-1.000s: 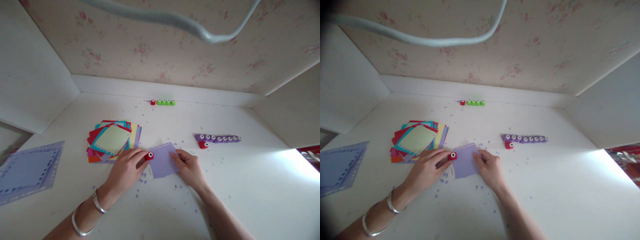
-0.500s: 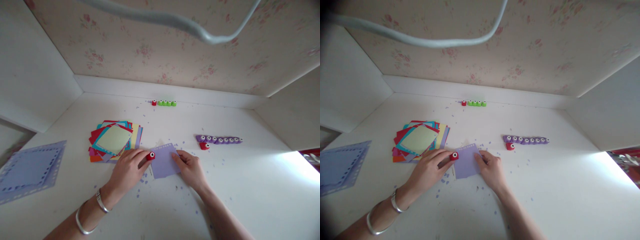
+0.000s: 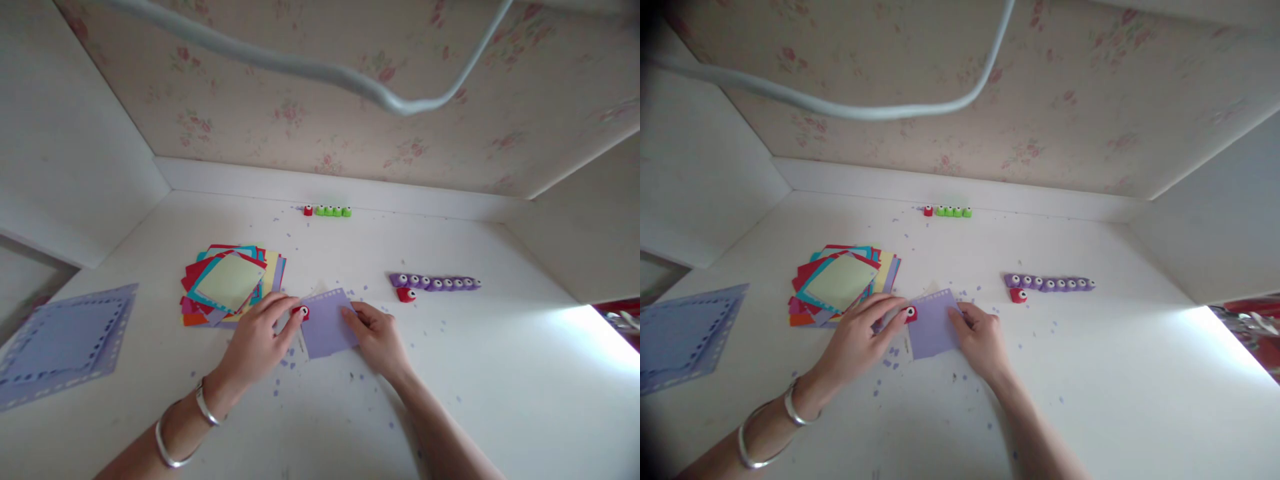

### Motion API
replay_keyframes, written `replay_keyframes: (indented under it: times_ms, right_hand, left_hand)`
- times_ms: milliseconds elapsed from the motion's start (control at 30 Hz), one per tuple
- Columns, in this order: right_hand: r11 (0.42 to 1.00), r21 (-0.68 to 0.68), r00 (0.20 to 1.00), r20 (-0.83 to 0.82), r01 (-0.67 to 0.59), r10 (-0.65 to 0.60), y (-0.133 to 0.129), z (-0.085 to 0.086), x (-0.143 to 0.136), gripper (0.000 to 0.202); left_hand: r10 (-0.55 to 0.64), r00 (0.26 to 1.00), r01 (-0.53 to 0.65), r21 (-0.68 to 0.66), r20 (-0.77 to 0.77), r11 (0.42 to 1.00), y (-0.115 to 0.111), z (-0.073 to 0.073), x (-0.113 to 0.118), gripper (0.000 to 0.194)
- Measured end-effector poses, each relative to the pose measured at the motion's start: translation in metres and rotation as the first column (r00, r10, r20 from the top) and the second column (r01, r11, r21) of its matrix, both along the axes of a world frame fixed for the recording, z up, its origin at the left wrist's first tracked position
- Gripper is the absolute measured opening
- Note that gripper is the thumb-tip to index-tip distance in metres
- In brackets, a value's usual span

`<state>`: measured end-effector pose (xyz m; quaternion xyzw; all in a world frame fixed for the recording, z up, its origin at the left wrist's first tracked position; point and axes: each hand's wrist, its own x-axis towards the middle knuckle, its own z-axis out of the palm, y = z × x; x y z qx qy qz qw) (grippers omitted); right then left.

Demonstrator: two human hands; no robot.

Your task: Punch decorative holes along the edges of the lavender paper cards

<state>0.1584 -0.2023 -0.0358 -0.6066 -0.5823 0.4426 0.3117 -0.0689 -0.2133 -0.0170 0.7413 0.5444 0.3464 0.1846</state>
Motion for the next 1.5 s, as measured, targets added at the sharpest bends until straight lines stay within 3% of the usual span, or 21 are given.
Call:
replay_keyframes:
  times_ms: [167,400,667,933,1133,1267,1500]
  right_hand:
    - [0.999,0.051,0.999,0.034,-0.008,0.007,0.001,0.001,-0.001,0.035]
    - [0.996,0.089,0.998,0.063,-0.028,0.022,-0.001,0.000,0.002,0.033]
    - [0.996,0.082,0.998,0.059,-0.037,0.032,0.000,0.001,0.003,0.030]
    - [0.998,0.048,0.998,0.037,-0.045,0.043,0.001,0.003,0.002,0.032]
    - [0.998,0.053,0.999,0.035,-0.024,0.022,0.000,0.006,0.002,0.031]
    - [0.997,0.080,0.997,0.075,-0.013,0.007,-0.001,0.007,0.001,0.031]
    - [0.997,0.075,0.999,0.044,-0.017,0.014,-0.001,0.008,0.001,0.032]
  left_hand:
    - [-0.006,0.985,0.037,-0.180,0.171,0.983,0.006,-0.002,0.008,0.022]
    - [0.003,0.981,0.047,-0.252,0.193,0.967,0.008,-0.005,0.007,0.022]
    - [-0.019,0.995,0.040,-0.216,0.101,0.976,0.007,0.000,-0.002,0.020]
    - [-0.069,0.992,0.085,-0.153,0.106,0.985,0.004,-0.008,-0.002,0.019]
    - [-0.134,0.990,0.140,-0.119,0.053,0.983,0.002,-0.005,-0.005,0.019]
    - [-0.107,0.994,0.106,-0.060,0.002,0.993,-0.003,-0.001,-0.005,0.019]
    - [-0.062,0.998,0.060,-0.068,-0.028,0.996,-0.005,0.000,-0.006,0.020]
